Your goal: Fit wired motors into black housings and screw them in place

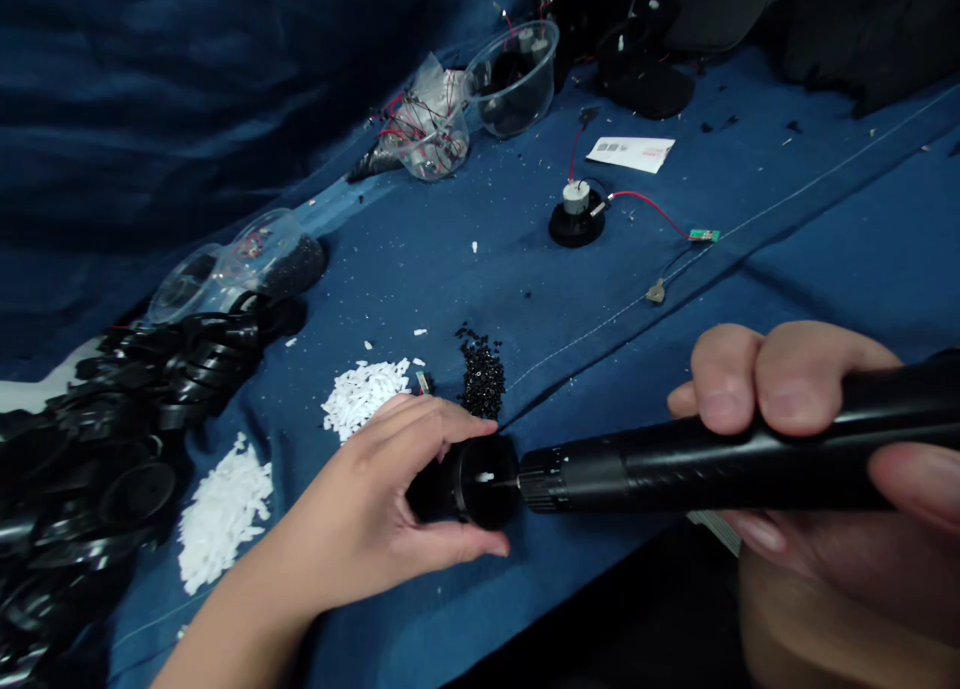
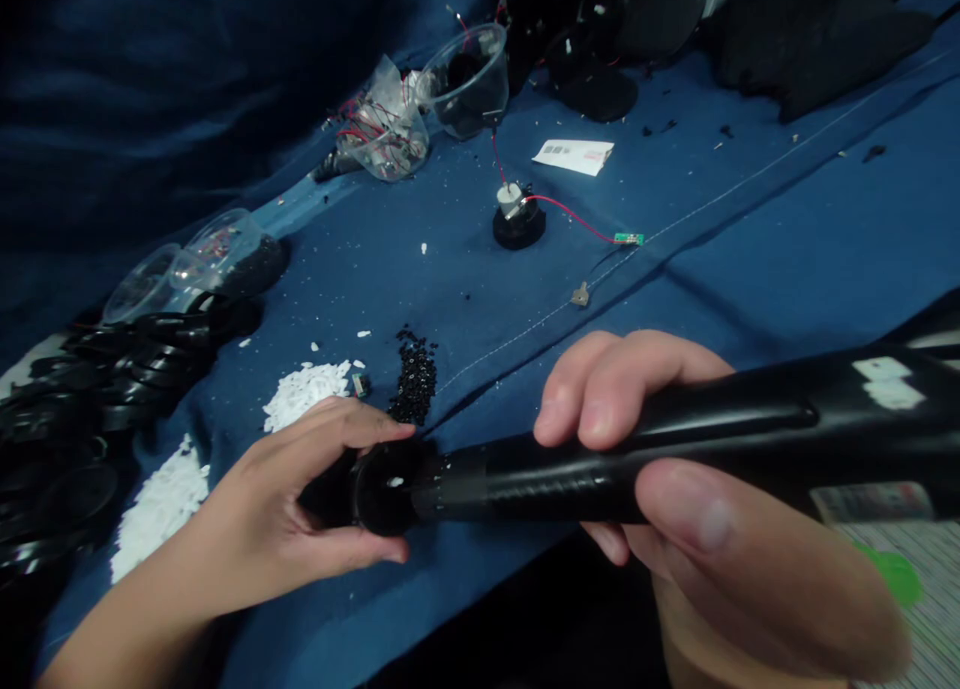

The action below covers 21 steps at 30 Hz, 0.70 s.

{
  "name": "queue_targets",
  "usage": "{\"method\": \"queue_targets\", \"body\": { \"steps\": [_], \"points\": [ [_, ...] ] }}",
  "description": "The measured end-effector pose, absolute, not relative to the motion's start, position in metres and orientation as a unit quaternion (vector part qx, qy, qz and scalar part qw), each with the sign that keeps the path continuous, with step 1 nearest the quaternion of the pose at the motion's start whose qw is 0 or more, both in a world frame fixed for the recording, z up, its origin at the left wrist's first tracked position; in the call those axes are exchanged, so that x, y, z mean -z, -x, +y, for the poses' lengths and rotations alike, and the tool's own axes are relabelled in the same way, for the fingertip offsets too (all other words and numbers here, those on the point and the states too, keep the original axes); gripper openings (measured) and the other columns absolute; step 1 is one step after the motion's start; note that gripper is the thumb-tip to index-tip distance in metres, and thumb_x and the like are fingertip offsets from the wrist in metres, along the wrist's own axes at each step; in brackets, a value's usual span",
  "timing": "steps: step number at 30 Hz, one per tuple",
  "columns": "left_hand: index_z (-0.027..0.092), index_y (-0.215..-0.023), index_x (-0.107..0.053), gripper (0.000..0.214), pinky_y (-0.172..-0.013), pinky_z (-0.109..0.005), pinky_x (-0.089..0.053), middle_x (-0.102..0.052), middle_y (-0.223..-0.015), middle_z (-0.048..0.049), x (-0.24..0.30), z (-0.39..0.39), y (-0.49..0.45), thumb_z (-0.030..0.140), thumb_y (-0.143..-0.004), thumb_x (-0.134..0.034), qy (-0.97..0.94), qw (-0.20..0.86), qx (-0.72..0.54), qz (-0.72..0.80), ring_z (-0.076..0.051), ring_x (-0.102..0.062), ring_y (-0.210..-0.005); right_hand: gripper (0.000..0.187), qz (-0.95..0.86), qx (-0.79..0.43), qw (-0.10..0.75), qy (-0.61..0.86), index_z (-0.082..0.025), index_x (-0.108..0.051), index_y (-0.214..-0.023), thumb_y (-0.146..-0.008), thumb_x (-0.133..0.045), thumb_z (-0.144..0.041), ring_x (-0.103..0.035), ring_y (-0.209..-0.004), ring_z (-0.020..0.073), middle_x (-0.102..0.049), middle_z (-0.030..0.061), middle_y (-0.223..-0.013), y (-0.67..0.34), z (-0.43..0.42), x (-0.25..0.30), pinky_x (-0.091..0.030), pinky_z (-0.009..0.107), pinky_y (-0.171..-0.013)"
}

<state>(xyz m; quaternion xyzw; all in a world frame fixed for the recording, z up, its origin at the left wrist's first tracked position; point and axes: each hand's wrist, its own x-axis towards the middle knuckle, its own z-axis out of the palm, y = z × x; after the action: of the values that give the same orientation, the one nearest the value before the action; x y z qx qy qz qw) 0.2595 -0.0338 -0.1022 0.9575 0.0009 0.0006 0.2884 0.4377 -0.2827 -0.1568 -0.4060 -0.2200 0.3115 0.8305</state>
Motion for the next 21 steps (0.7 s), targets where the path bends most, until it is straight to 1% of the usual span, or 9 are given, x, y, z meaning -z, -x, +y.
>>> {"method": "queue_targets", "body": {
  "steps": [3,7,11,13,16,17,18,19,21],
  "points": [
    [0.030,-0.135,-0.065,0.072,-0.091,-0.042,-0.062,-0.077,-0.107,-0.0047,0.102,-0.034,-0.260,0.048,-0.076,-0.101,-0.957,0.289,-0.002,0.001,-0.027,-0.075,-0.097,0.025,-0.223,-0.305,0.835,0.400,-0.026,-0.076,-0.101,-0.093,-0.083,-0.048,-0.055,-0.039,0.0126,-0.064,0.0021,-0.098,-0.439,-0.279,0.159,-0.040,0.028,-0.023],
    [0.032,-0.135,-0.066,0.070,-0.091,-0.044,-0.062,-0.077,-0.106,-0.0050,0.102,-0.034,-0.260,0.048,-0.076,-0.100,-0.956,0.293,-0.004,0.008,-0.028,-0.075,-0.097,0.024,-0.242,-0.307,0.836,0.384,-0.027,-0.076,-0.101,-0.092,-0.083,-0.048,-0.055,-0.039,0.0135,-0.064,0.0021,-0.096,-0.439,-0.281,0.161,-0.040,0.028,-0.021],
    [0.032,-0.134,-0.068,0.069,-0.086,-0.043,-0.062,-0.078,-0.105,-0.0049,0.103,-0.033,-0.261,0.050,-0.075,-0.100,-0.956,0.294,-0.003,0.011,-0.027,-0.075,-0.095,0.032,-0.195,-0.314,0.835,0.409,-0.030,-0.079,-0.106,-0.084,-0.089,-0.051,-0.055,-0.043,0.0132,-0.065,0.0025,-0.099,-0.437,-0.284,0.153,-0.041,0.027,-0.026],
    [0.030,-0.131,-0.069,0.068,-0.084,-0.040,-0.062,-0.077,-0.105,-0.0051,0.104,-0.033,-0.261,0.052,-0.075,-0.100,-0.956,0.293,-0.006,0.018,-0.026,-0.074,-0.093,0.033,-0.148,-0.308,0.842,0.418,-0.030,-0.081,-0.104,-0.079,-0.090,-0.049,-0.053,-0.046,0.0125,-0.064,0.0026,-0.095,-0.436,-0.282,0.146,-0.036,0.025,-0.029],
    [0.027,-0.128,-0.070,0.067,-0.084,-0.039,-0.061,-0.077,-0.105,-0.0055,0.102,-0.034,-0.260,0.058,-0.075,-0.098,-0.956,0.293,-0.011,0.030,-0.026,-0.074,-0.094,0.031,-0.052,-0.259,0.879,0.397,-0.025,-0.079,-0.088,-0.068,-0.089,-0.048,-0.049,-0.048,0.0110,-0.060,0.0024,-0.086,-0.436,-0.274,0.137,-0.025,0.021,-0.030],
    [0.027,-0.127,-0.071,0.067,-0.084,-0.039,-0.061,-0.077,-0.105,-0.0055,0.101,-0.034,-0.260,0.060,-0.075,-0.097,-0.956,0.292,-0.010,0.035,-0.026,-0.074,-0.094,0.032,-0.017,-0.232,0.892,0.389,-0.023,-0.077,-0.084,-0.067,-0.088,-0.048,-0.047,-0.047,0.0096,-0.061,0.0026,-0.086,-0.435,-0.270,0.135,-0.024,0.020,-0.030],
    [0.027,-0.126,-0.071,0.067,-0.085,-0.040,-0.061,-0.078,-0.106,-0.0055,0.100,-0.035,-0.259,0.061,-0.074,-0.097,-0.956,0.291,-0.009,0.040,-0.027,-0.074,-0.095,0.032,0.019,-0.202,0.901,0.383,-0.022,-0.076,-0.083,-0.067,-0.087,-0.048,-0.044,-0.047,0.0080,-0.064,0.0031,-0.088,-0.434,-0.266,0.134,-0.026,0.019,-0.031],
    [0.027,-0.124,-0.071,0.067,-0.086,-0.041,-0.061,-0.078,-0.106,-0.0056,0.098,-0.036,-0.258,0.061,-0.073,-0.098,-0.956,0.290,-0.006,0.046,-0.027,-0.074,-0.095,0.032,0.053,-0.173,0.907,0.379,-0.021,-0.076,-0.084,-0.069,-0.085,-0.047,-0.042,-0.047,0.0065,-0.067,0.0034,-0.090,-0.433,-0.262,0.134,-0.031,0.018,-0.031],
    [0.027,-0.123,-0.071,0.068,-0.089,-0.043,-0.061,-0.078,-0.109,-0.0062,0.095,-0.039,-0.256,0.059,-0.070,-0.100,-0.957,0.284,-0.003,0.056,-0.029,-0.075,-0.098,0.026,0.106,-0.138,0.912,0.372,-0.022,-0.078,-0.089,-0.076,-0.083,-0.043,-0.040,-0.048,0.0052,-0.073,0.0029,-0.092,-0.430,-0.251,0.135,-0.046,0.018,-0.039]
  ]
}}
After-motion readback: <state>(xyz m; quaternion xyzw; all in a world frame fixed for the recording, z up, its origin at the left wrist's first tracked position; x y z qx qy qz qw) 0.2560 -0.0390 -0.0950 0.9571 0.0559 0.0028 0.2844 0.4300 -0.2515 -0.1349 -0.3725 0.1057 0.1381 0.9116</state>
